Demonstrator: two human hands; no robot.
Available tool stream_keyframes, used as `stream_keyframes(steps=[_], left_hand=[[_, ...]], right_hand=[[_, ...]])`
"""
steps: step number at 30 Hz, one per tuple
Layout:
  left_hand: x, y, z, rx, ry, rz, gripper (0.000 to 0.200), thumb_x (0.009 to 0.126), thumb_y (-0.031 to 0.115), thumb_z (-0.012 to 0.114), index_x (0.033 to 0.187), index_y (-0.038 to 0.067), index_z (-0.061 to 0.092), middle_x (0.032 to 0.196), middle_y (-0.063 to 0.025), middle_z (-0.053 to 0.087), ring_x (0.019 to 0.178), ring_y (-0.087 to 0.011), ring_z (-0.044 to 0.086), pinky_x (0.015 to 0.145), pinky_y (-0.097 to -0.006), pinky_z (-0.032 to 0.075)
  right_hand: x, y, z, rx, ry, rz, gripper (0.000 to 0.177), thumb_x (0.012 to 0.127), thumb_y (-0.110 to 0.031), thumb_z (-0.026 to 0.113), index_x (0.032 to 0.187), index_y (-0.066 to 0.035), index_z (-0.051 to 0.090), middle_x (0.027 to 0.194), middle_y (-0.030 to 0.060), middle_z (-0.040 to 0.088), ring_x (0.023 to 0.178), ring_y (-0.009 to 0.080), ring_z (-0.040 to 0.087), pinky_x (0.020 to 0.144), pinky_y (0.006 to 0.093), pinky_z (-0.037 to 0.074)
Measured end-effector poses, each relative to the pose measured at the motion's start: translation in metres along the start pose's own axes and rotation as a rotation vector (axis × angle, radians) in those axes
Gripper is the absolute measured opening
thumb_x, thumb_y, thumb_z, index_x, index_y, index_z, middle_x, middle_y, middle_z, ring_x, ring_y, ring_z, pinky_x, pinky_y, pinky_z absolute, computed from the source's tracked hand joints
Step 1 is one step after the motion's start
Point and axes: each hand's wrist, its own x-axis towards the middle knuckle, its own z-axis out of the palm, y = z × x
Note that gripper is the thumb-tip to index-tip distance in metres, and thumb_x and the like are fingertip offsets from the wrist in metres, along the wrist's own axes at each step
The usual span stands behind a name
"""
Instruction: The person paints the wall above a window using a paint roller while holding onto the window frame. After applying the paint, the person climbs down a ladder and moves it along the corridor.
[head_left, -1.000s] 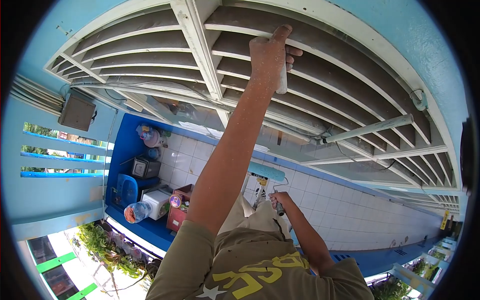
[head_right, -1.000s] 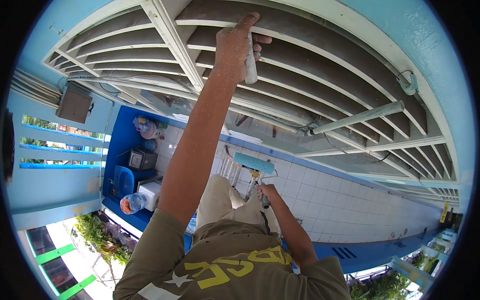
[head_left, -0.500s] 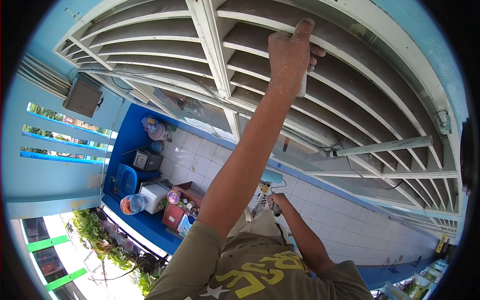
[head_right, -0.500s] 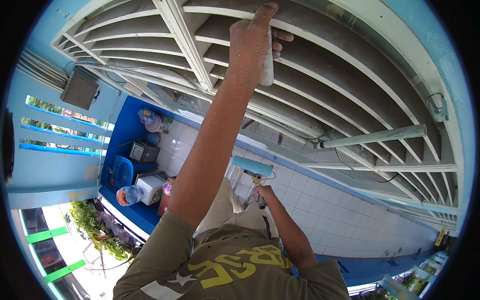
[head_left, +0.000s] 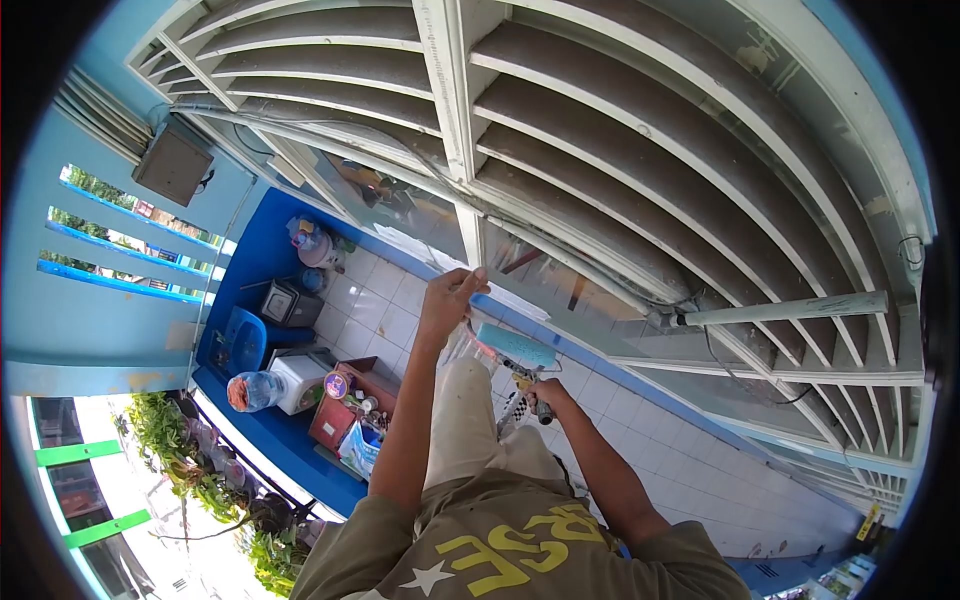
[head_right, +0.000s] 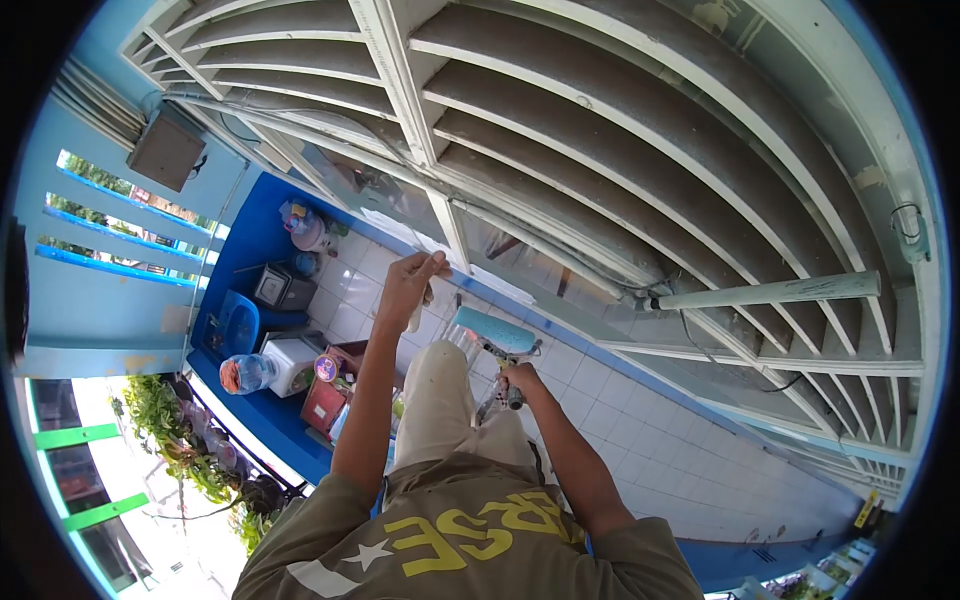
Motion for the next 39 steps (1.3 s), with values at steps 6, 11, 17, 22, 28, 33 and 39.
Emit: stream_keyframes(steps=[6,11,17,22,28,33,39], left_hand=[[-0.085,-0.244,-0.062,0.229,0.360,-0.406,0.042,0.084,0.039,0.072,0.095,-0.002,0.070,0.079,-0.0123,0.072,0.052,-0.0153,0.061,0.049,-0.0300,0.049],[-0.177,-0.378,-0.059,0.247,0.390,-0.609,0.037,0.080,0.035,0.074,0.092,0.001,0.072,0.076,-0.0086,0.071,0.057,-0.0196,0.064,0.058,-0.0339,0.053],[-0.265,-0.468,-0.020,0.436,0.331,-0.779,0.046,0.074,0.047,0.070,0.087,0.003,0.071,0.083,-0.0214,0.071,0.082,-0.0370,0.070,0.076,-0.0464,0.054],[-0.292,-0.467,0.015,0.454,0.215,-0.954,0.046,0.083,0.043,0.062,0.100,0.001,0.067,0.105,-0.0294,0.066,0.102,-0.0449,0.065,0.085,-0.0508,0.052],[-0.279,-0.492,0.037,0.388,0.196,-1.097,0.042,0.092,0.034,0.047,0.117,0.002,0.058,0.111,-0.0266,0.067,0.109,-0.0427,0.063,0.091,-0.0512,0.050],[-0.275,-0.520,0.050,0.401,0.280,-1.093,0.042,0.092,0.037,0.048,0.114,0.003,0.060,0.108,-0.0265,0.068,0.107,-0.0417,0.065,0.089,-0.0512,0.051],[-0.278,-0.470,0.056,0.460,0.566,-1.017,0.047,0.086,0.041,0.059,0.112,0.003,0.054,0.096,-0.0242,0.068,0.098,-0.0415,0.065,0.084,-0.0511,0.050]], right_hand=[[0.038,-0.009,0.012,-0.436,0.038,-0.087,0.012,0.079,-0.003,0.065,0.082,0.009,0.065,0.063,0.0122,0.062,0.048,0.0221,0.060,0.044,0.0380,0.050],[0.097,-0.008,0.015,-0.944,0.027,-0.153,0.029,0.078,-0.018,0.066,0.087,0.010,0.068,0.081,0.0244,0.070,0.070,0.0302,0.071,0.067,0.0387,0.056],[0.135,-0.001,0.013,-1.474,0.124,-0.305,0.056,0.080,-0.042,0.063,0.108,0.006,0.066,0.116,0.0257,0.063,0.114,0.0390,0.057,0.092,0.0536,0.048],[0.160,0.004,0.011,-1.777,0.086,-0.502,0.057,0.086,-0.045,0.060,0.111,0.007,0.062,0.129,0.0213,0.046,0.126,0.0410,0.038,0.094,0.0679,0.038],[0.203,0.021,0.009,-1.616,0.071,-0.722,0.045,0.081,-0.032,0.067,0.101,0.008,0.061,0.122,0.0223,0.047,0.120,0.0429,0.040,0.092,0.0591,0.043],[0.206,0.025,0.006,-1.633,0.014,-0.814,0.039,0.080,-0.029,0.069,0.089,0.009,0.063,0.115,0.0189,0.047,0.114,0.0389,0.044,0.092,0.0545,0.042],[0.229,0.035,0.002,-1.513,0.020,-1.160,0.029,0.071,-0.019,0.070,0.075,0.007,0.056,0.104,0.0185,0.047,0.101,0.0369,0.046,0.084,0.0473,0.042]])
